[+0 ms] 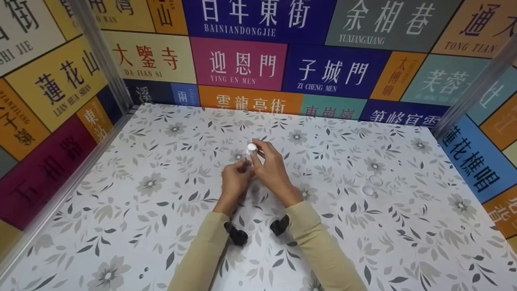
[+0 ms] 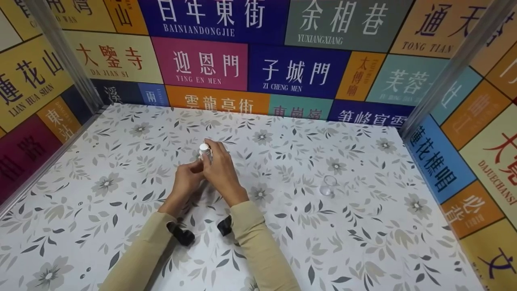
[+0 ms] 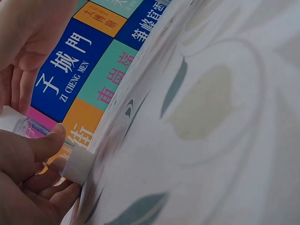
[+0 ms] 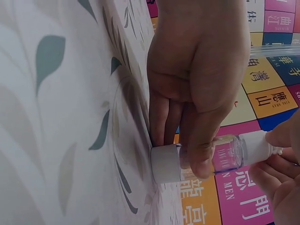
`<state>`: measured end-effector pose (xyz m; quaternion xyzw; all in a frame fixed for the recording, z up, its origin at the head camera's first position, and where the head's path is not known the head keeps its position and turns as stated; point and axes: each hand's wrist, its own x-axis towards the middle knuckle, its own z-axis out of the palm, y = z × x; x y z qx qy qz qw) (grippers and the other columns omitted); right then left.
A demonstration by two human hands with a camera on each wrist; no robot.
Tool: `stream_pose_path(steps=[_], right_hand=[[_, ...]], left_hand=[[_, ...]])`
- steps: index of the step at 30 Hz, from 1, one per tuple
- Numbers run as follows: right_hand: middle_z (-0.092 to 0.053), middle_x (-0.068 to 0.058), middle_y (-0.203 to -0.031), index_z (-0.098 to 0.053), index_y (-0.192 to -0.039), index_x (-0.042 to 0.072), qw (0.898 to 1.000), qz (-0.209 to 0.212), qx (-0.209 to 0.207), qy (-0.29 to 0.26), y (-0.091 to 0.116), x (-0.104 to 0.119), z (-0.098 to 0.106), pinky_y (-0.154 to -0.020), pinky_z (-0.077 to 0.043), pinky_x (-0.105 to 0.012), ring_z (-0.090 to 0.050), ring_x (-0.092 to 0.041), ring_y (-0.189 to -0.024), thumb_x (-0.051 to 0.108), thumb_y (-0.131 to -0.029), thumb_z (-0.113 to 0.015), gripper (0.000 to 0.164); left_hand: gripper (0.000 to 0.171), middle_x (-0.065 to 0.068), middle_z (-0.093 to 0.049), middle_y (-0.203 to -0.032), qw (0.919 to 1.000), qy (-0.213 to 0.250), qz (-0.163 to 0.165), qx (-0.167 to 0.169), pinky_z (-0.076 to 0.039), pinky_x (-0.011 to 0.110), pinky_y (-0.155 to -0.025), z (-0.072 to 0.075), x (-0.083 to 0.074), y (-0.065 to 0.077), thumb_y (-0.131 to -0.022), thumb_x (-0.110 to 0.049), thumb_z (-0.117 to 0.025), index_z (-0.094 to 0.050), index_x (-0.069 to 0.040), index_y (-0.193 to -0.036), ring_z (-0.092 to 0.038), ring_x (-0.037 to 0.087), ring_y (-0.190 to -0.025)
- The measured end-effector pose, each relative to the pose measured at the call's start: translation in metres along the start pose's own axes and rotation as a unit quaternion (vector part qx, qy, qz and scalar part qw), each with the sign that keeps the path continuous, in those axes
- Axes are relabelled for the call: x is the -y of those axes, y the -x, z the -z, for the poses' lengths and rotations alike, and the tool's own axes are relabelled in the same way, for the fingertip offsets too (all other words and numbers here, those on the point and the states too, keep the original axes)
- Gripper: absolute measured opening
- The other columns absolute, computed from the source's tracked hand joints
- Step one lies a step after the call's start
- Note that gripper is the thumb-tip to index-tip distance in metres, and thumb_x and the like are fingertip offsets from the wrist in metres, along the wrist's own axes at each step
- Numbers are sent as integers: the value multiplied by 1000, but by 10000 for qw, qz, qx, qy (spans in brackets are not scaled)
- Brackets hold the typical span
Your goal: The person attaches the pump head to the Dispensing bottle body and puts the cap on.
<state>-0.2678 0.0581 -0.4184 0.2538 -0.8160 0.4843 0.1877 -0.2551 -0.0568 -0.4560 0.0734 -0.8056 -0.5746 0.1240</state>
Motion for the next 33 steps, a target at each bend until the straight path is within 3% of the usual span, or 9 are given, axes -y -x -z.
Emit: stream_pose_path(steps=[8, 18, 26, 33], right_hand=[[-63, -23, -120, -57, -128, -8, 10000, 52, 50, 27, 1, 0, 1, -99, -54, -32, -64, -33, -117, 0, -95, -62, 34], [-64, -22, -125, -57, -132, -5, 9999, -15, 42, 114, 0, -2, 2, -96, -56, -35, -65, -34, -116, 7, -94, -66, 41], [-64, -24, -121, -58, -130, -8, 9999, 38, 74, 112, 0, -1, 2, -96, -56, -33, -67, -35, -113, 2, -94, -64, 37], [-64, -24, -125, -57, -133, -6, 9999, -45, 11, 107, 1, 2, 3, -96, -56, -40, -64, -37, -117, 6, -92, -68, 45]], left_hand=[[23, 15, -78, -98, 9998, -156, -94, -8, -55, 38, -86, 0, 0, 1, -83, -9, -76, -77, -2, -105, -69, 25, -90], [28, 17, -77, -93, 9992, -337, -210, -3, -54, 34, -76, 1, 0, 1, -79, -5, -76, -77, -3, -107, -68, 26, -83], [26, 16, -77, -95, 9999, -127, -56, 25, -55, 34, -80, 1, -1, 2, -80, -6, -76, -77, -2, -106, -69, 26, -87], [33, 17, -77, -100, 10000, -88, 5, 9, -56, 36, -82, 0, 0, 1, -80, -6, -76, -75, -6, -113, -69, 25, -89]])
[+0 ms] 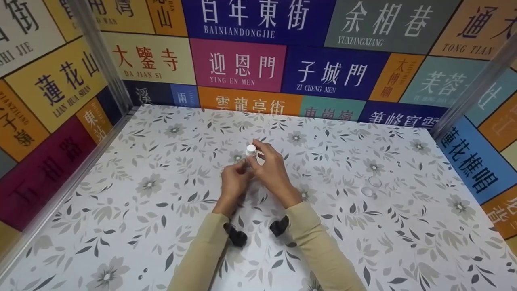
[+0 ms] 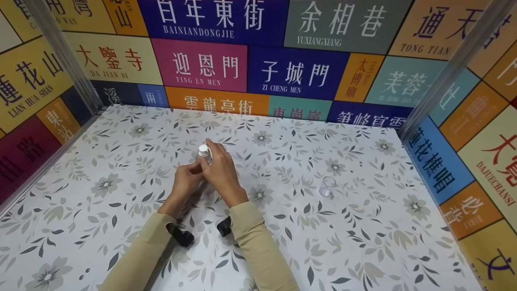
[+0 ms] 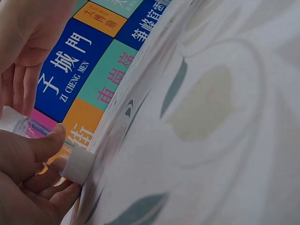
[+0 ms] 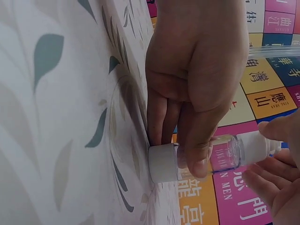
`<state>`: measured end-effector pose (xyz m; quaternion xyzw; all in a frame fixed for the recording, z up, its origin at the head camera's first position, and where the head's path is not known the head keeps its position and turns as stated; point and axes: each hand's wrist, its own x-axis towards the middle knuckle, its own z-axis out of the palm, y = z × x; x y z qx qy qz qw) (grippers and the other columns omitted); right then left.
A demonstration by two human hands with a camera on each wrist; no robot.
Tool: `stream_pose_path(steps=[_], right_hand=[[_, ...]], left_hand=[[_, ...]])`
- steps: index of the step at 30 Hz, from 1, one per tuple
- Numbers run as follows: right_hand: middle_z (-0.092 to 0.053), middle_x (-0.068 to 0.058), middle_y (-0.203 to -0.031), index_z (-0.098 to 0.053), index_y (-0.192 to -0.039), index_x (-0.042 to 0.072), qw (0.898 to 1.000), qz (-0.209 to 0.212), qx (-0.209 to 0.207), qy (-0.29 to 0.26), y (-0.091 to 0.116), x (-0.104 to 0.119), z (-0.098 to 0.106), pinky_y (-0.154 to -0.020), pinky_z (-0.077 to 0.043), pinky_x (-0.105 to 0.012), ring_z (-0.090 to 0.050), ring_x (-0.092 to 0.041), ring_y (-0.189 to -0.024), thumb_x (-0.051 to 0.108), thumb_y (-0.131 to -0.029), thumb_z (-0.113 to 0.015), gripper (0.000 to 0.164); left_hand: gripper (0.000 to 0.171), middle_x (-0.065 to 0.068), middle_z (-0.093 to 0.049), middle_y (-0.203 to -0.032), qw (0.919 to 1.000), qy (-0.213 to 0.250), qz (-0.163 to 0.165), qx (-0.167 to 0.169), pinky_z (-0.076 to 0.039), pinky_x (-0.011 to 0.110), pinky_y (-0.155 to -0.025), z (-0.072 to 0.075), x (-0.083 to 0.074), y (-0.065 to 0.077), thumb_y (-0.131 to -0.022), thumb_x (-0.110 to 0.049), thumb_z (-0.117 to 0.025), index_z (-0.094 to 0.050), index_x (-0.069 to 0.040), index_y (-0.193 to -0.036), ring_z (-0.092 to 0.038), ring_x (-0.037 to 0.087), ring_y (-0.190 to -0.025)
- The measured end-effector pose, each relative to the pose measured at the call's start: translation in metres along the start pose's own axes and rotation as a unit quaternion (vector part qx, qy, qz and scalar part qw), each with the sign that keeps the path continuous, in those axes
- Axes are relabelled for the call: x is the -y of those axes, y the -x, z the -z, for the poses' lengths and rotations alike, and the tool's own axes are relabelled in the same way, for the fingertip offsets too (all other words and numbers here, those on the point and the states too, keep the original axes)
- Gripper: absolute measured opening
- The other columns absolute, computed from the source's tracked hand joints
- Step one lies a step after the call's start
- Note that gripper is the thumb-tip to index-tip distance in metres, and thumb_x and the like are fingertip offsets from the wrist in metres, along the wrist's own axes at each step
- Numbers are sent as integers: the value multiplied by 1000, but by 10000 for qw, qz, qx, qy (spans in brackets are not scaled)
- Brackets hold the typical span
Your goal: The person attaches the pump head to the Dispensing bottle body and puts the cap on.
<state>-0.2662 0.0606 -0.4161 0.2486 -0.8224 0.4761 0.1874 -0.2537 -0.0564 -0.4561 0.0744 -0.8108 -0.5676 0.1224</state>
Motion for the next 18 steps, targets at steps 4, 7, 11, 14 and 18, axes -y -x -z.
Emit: stream_pose_path(steps=[4, 7, 11, 14, 18], right_hand=[[-63, -24, -126, -56, -134, -7, 10000, 38, 31, -31, -1, 0, -1, -100, -54, -37, -62, -36, -121, 4, -92, -67, 45], [-64, -23, -123, -56, -133, -7, 9999, 89, 55, 57, -1, 1, -1, -100, -53, -33, -63, -34, -119, 2, -93, -65, 42], [-64, -22, -120, -57, -131, -7, 9998, 94, 58, 144, -1, 1, -2, -99, -54, -33, -65, -33, -116, -1, -94, -64, 39], [-64, -22, -121, -58, -130, -7, 9999, 75, 48, 126, -1, 2, -2, -99, -54, -32, -65, -34, -116, -1, -94, -64, 38], [-64, -23, -121, -58, -129, -8, 10000, 68, -2, 33, -1, 1, -2, -98, -55, -33, -65, -34, -116, 1, -93, -65, 37]], left_hand=[[33, 17, -77, -100, 10000, 28, 62, 31, -56, 34, -79, 1, 0, 0, -81, -5, -75, -75, -7, -114, -69, 26, -87], [31, 16, -77, -101, 10000, -27, 19, 57, -56, 34, -79, 1, -1, 0, -84, -4, -72, -75, -6, -114, -70, 26, -90], [30, 16, -76, -109, 9999, -40, -42, 87, -57, 36, -83, 1, -1, 0, -86, -5, -71, -74, -3, -116, -72, 26, -97], [28, 15, -77, -107, 9999, 54, 26, 89, -57, 37, -85, 1, -1, 0, -86, -8, -74, -75, -3, -113, -72, 25, -96], [28, 14, -78, -102, 10000, 65, 22, 62, -56, 36, -84, 1, 0, 0, -84, -8, -75, -76, -4, -112, -70, 24, -92]])
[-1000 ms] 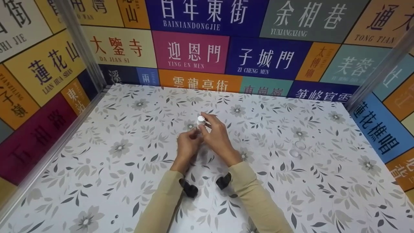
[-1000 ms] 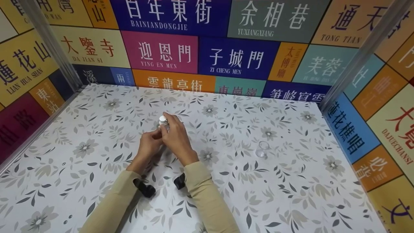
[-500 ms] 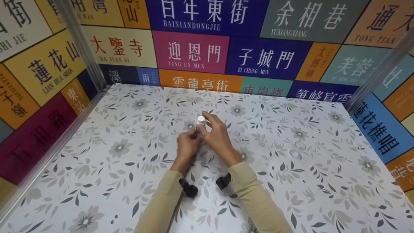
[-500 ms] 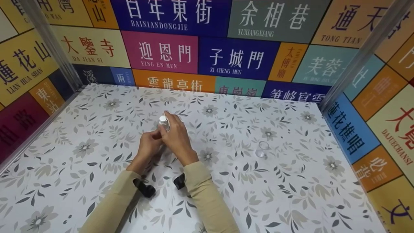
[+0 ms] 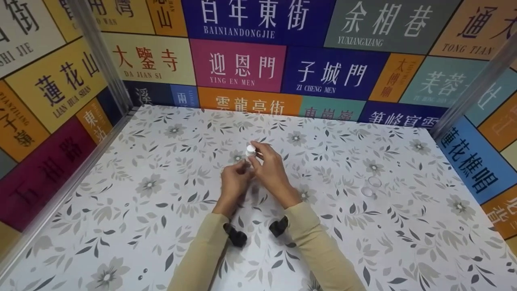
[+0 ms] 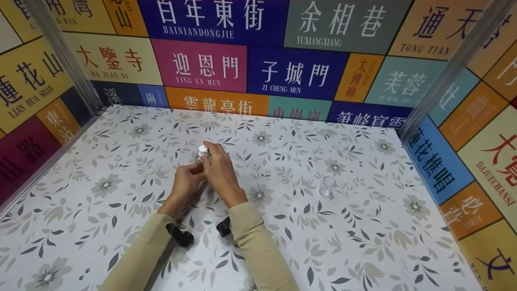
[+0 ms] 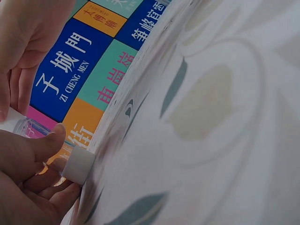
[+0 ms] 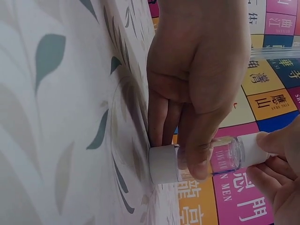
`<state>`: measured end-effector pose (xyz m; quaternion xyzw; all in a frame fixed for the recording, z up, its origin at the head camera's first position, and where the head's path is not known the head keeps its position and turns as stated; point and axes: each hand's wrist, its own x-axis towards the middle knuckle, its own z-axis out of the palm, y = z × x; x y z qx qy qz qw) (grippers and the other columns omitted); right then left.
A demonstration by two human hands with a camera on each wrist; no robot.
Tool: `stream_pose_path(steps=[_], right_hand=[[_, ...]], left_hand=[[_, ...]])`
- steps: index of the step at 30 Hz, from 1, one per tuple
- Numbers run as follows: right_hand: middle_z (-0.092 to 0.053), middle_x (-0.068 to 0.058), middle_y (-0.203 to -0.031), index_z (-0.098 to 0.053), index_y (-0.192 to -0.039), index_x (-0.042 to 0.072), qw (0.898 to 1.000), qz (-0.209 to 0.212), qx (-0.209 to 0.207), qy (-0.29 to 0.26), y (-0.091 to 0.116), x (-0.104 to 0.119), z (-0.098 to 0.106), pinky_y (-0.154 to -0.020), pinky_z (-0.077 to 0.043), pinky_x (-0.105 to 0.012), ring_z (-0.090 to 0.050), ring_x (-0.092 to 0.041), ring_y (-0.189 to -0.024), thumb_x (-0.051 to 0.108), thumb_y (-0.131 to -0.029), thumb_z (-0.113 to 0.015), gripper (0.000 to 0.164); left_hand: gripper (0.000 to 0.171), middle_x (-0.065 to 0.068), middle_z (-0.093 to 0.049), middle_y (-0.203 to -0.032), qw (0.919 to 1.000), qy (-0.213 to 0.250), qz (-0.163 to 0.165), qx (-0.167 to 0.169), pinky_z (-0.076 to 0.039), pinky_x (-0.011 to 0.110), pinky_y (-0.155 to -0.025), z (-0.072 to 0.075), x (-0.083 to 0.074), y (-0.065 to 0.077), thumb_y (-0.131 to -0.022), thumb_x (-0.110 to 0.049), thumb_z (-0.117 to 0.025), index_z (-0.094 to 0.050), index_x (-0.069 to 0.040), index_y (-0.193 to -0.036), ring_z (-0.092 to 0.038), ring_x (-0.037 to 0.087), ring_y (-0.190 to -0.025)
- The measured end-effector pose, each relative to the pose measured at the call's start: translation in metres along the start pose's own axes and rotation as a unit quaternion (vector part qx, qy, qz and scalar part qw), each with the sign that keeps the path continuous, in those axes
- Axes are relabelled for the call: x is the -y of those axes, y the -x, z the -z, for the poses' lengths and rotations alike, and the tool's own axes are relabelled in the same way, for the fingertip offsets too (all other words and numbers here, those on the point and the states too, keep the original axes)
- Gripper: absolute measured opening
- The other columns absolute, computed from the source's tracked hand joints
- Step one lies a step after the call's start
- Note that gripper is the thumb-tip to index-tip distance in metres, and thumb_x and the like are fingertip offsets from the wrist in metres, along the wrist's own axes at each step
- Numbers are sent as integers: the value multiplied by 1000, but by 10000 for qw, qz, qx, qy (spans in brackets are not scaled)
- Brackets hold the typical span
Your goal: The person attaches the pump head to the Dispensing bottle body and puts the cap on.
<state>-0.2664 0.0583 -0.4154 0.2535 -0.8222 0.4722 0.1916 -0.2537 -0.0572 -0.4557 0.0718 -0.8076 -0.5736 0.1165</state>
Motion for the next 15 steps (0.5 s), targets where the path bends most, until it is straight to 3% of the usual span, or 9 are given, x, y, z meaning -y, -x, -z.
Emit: stream_pose_path(steps=[6, 15], right_hand=[[-62, -25, -122, -58, -128, -7, 9997, -108, -85, -210, 0, 0, -1, -100, -54, -41, -63, -35, -118, 3, -92, -67, 38], [-62, -22, -124, -55, -132, -6, 9996, -246, 163, 27, 1, 3, -1, -101, -53, -34, -62, -33, -120, 0, -96, -61, 37]], left_hand=[[31, 16, -77, -104, 10000, 13, -43, 5, -57, 36, -83, 0, 1, 0, -83, -4, -74, -74, -5, -114, -71, 26, -93], [28, 15, -77, -106, 10000, -42, -42, -1, -55, 38, -90, 0, 0, 0, -84, -5, -72, -75, -4, -112, -72, 26, -98]])
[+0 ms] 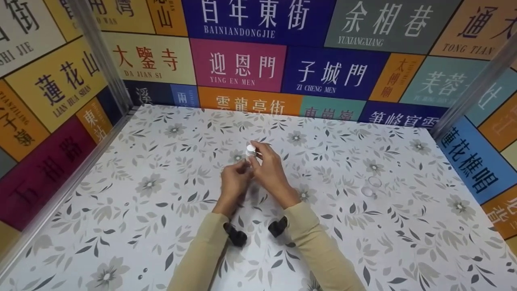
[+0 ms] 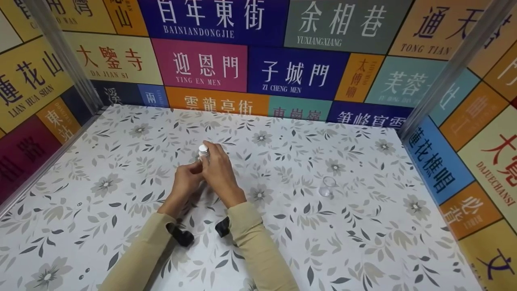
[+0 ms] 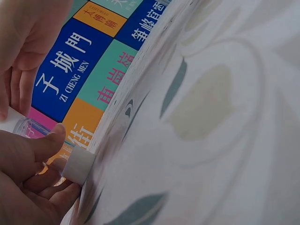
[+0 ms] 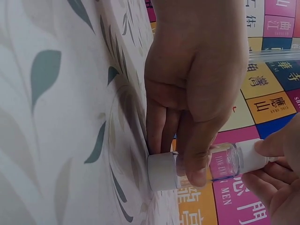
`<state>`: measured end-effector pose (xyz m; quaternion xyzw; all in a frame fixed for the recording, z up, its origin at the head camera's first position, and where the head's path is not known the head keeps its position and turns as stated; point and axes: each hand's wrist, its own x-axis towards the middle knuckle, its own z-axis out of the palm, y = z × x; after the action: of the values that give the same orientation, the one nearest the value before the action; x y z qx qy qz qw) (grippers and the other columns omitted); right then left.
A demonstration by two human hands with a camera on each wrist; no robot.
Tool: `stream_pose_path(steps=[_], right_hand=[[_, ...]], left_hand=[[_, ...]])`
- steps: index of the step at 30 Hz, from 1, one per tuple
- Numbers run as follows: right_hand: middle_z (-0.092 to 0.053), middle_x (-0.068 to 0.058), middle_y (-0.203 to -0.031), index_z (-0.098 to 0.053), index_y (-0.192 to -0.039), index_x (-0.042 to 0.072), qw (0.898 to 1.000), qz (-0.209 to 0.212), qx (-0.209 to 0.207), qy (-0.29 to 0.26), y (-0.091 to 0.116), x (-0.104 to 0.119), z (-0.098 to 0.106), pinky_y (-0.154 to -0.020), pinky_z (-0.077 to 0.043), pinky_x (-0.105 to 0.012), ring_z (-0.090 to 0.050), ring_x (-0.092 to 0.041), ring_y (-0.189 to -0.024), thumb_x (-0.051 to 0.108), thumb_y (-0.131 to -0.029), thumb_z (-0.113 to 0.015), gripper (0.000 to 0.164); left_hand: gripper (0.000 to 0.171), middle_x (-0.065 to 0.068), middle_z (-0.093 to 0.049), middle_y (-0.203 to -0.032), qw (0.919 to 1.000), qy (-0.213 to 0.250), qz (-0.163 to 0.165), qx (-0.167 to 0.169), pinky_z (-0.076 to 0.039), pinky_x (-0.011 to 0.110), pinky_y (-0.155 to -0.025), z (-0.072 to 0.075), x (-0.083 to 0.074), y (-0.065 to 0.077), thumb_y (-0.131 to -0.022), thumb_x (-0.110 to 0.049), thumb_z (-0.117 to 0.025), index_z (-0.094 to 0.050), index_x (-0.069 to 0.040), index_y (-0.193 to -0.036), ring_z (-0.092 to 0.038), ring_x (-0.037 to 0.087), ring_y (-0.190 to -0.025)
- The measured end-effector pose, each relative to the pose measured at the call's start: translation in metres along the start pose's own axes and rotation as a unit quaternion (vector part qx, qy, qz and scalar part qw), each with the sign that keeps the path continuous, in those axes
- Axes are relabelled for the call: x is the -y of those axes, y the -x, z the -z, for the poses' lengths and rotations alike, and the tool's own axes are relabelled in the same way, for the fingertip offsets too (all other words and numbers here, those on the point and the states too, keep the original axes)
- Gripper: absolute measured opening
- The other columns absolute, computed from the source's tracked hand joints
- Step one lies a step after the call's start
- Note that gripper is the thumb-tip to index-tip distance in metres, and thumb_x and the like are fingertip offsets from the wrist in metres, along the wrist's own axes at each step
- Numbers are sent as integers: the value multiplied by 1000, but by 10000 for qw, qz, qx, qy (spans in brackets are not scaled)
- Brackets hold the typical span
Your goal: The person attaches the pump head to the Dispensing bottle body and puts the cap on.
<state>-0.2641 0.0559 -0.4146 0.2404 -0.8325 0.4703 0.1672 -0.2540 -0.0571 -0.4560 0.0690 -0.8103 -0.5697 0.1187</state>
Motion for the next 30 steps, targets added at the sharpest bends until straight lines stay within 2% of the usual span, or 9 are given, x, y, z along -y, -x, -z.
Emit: stream_pose_path(steps=[5, 11, 21, 30], right_hand=[[-62, -23, -122, -55, -132, -7, 9999, -2, -54, 103, -1, 0, 0, -99, -54, -35, -63, -34, -117, 1, -94, -64, 40], [-58, -23, -133, -49, -138, -6, 9993, -328, -127, -139, -2, 0, -1, -105, -51, -41, -58, -36, -126, 4, -92, -65, 50], [-63, -23, -121, -54, -132, -8, 10000, -56, -43, -67, 0, -2, -1, -98, -55, -36, -64, -34, -117, 1, -94, -63, 40], [-61, -22, -120, -55, -130, -7, 9999, -19, -165, 21, -1, -2, 0, -100, -53, -40, -62, -34, -115, 2, -90, -67, 43]], left_hand=[[29, 16, -77, -103, 10000, 79, 31, -15, -56, 34, -82, 0, 0, 0, -84, -3, -72, -75, -3, -113, -71, 25, -92], [32, 16, -77, -101, 9998, 105, 132, -76, -55, 31, -79, -1, 0, 0, -83, -2, -73, -74, -4, -114, -68, 23, -88], [33, 18, -76, -106, 9998, 150, 127, -85, -57, 36, -84, -1, 1, 1, -85, -2, -71, -72, -3, -118, -71, 26, -93], [29, 19, -77, -95, 9998, 95, -78, -169, -55, 34, -78, -1, 0, 2, -82, 0, -72, -75, -3, -111, -67, 24, -83]])
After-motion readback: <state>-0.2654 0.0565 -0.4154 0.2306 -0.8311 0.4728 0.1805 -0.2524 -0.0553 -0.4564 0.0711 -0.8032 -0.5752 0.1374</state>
